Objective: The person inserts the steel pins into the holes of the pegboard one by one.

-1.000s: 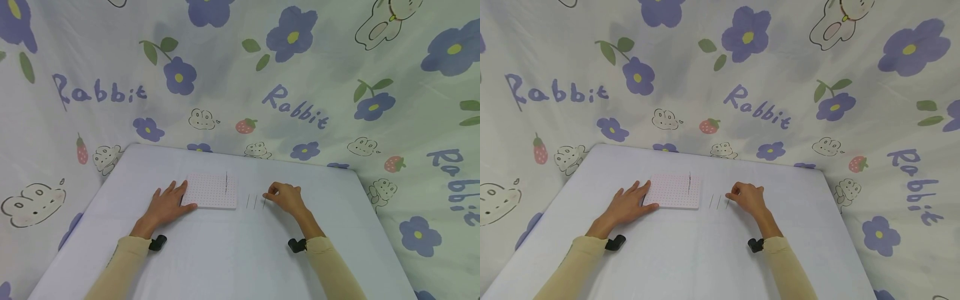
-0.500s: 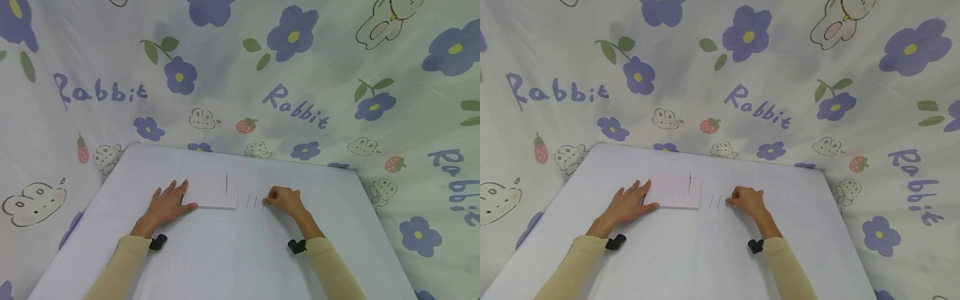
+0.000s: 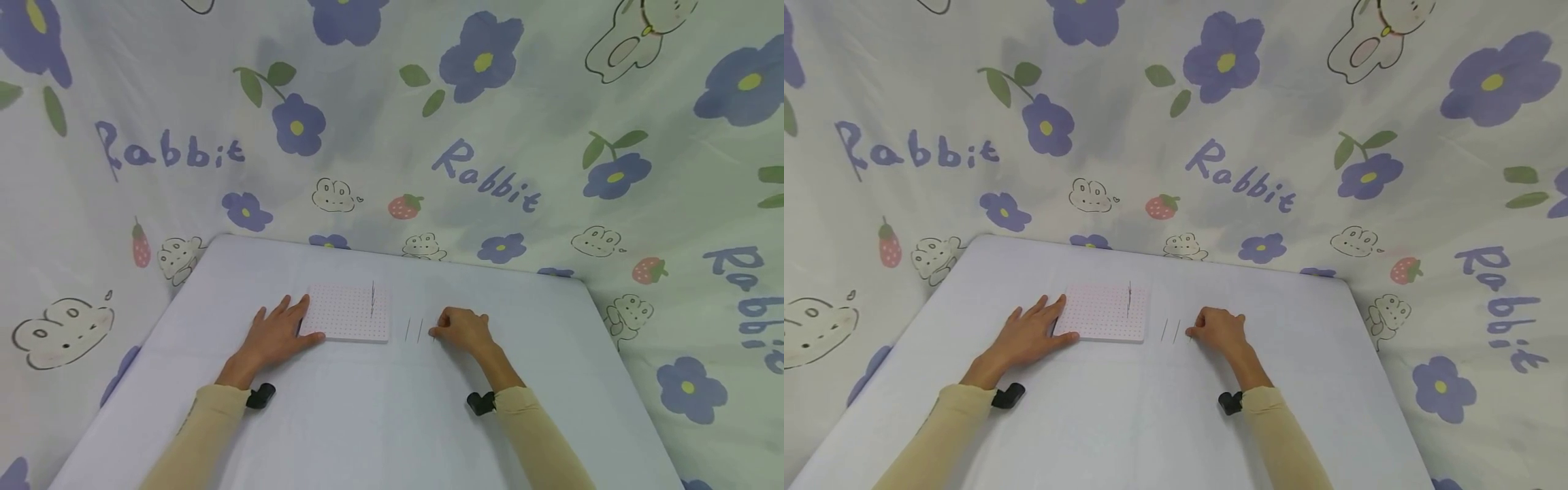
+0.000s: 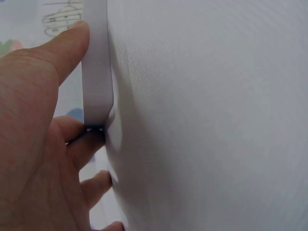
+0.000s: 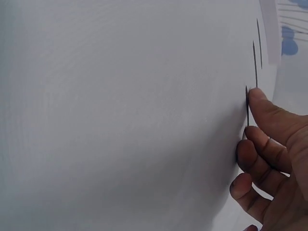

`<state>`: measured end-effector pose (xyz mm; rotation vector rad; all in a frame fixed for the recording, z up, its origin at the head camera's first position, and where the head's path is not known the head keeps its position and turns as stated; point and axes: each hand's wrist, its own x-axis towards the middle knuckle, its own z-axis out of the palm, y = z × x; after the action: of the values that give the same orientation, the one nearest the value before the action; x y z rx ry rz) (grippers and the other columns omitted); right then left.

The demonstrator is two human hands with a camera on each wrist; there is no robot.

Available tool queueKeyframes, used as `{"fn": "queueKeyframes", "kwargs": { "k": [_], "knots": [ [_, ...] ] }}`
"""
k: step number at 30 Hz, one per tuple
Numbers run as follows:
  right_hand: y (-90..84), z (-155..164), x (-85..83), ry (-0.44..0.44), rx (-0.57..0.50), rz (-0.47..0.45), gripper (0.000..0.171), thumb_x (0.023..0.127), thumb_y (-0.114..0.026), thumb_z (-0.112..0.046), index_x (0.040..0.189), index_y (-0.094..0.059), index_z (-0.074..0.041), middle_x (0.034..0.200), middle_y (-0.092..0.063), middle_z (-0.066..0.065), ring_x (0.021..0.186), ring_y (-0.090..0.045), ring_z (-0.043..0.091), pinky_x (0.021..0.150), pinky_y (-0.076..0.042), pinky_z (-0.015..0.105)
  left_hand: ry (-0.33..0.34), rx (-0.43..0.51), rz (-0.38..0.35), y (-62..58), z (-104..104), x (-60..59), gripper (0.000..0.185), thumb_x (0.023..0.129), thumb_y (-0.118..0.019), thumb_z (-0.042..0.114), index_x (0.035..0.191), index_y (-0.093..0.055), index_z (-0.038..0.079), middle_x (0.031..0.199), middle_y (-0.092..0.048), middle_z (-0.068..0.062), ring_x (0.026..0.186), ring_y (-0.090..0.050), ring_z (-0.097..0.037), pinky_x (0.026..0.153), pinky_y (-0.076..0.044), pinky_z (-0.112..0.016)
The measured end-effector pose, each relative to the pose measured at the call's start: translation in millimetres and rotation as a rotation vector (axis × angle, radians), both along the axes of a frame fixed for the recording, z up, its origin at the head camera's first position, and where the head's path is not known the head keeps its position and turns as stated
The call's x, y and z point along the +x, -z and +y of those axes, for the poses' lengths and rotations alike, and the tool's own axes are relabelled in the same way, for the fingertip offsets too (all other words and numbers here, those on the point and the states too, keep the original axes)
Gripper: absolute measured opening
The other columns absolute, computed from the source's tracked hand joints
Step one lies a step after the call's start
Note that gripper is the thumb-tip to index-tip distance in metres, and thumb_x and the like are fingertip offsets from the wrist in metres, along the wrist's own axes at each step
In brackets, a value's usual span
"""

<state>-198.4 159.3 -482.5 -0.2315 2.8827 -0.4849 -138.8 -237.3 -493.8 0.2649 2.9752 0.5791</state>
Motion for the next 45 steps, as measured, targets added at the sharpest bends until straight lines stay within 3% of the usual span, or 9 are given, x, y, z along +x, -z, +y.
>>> {"fn": "queueKeyframes", "kwargs": {
  "k": [7,13,22,33,39,45],
  "knots": [
    [1.6,-1.2,-2.4,-0.017,0.023,0.015,0.016,0.091,-0.075,-0.032,0.089,-0.07,-0.017,0.077,-0.066,-0.007,0.071,-0.058,0.015,0.084,-0.038,0.052,-0.001,0.005,0.003,-0.6,0.2,0.3,0.098,0.091,-0.061,0.065,0.157,-0.029,0.001,0.158,-0.036,-0.023,0.149,-0.021,-0.048,0.113,-0.01,-0.075],
    [1.2,-1.8,-2.4,-0.02,0.019,0.039,0.007,0.092,-0.075,-0.024,0.09,-0.072,-0.017,0.077,-0.067,-0.008,0.075,-0.059,0.014,0.093,-0.037,0.061,0.0,0.004,0.005,-0.8,0.3,0.4,0.098,0.091,-0.061,0.065,0.157,-0.029,0.001,0.158,-0.036,-0.023,0.149,-0.022,-0.047,0.113,-0.011,-0.075],
    [3.5,-1.6,-4.8,-0.044,0.053,0.044,0.01,0.094,-0.071,-0.018,0.084,-0.072,-0.019,0.079,-0.068,-0.008,0.075,-0.056,0.014,0.1,-0.033,0.071,-0.006,0.005,-0.005,1.3,0.9,0.6,0.099,0.09,-0.061,0.067,0.157,-0.029,0.001,0.158,-0.036,-0.022,0.15,-0.021,-0.047,0.113,-0.01,-0.074],
    [4.6,-2.9,-3.2,-0.108,0.164,0.099,0.011,0.094,-0.07,-0.017,0.085,-0.074,-0.02,0.09,-0.073,-0.006,0.084,-0.064,0.016,0.092,-0.038,0.063,-0.01,0.008,-0.01,-1.3,1.1,1.2,0.098,0.091,-0.062,0.064,0.157,-0.028,0.001,0.158,-0.036,-0.022,0.15,-0.02,-0.047,0.114,-0.009,-0.074],
    [0.9,-4.2,-1.4,-0.134,0.219,0.157,0.008,0.092,-0.073,-0.02,0.084,-0.074,-0.021,0.083,-0.07,-0.006,0.077,-0.06,0.016,0.081,-0.039,0.051,-0.008,0.009,-0.004,-1.4,1.3,1.5,0.098,0.09,-0.063,0.064,0.157,-0.029,0.001,0.158,-0.036,-0.023,0.149,-0.021,-0.047,0.113,-0.009,-0.074],
    [-2.6,-4.4,-1.8,-0.115,0.209,0.139,0.01,0.092,-0.075,-0.026,0.082,-0.074,-0.022,0.08,-0.069,-0.008,0.076,-0.059,0.015,0.084,-0.038,0.052,-0.008,0.007,0.003,1.0,0.2,0.8,0.099,0.09,-0.061,0.065,0.157,-0.029,0.001,0.158,-0.036,-0.022,0.149,-0.021,-0.047,0.113,-0.009,-0.075]
  ]
}}
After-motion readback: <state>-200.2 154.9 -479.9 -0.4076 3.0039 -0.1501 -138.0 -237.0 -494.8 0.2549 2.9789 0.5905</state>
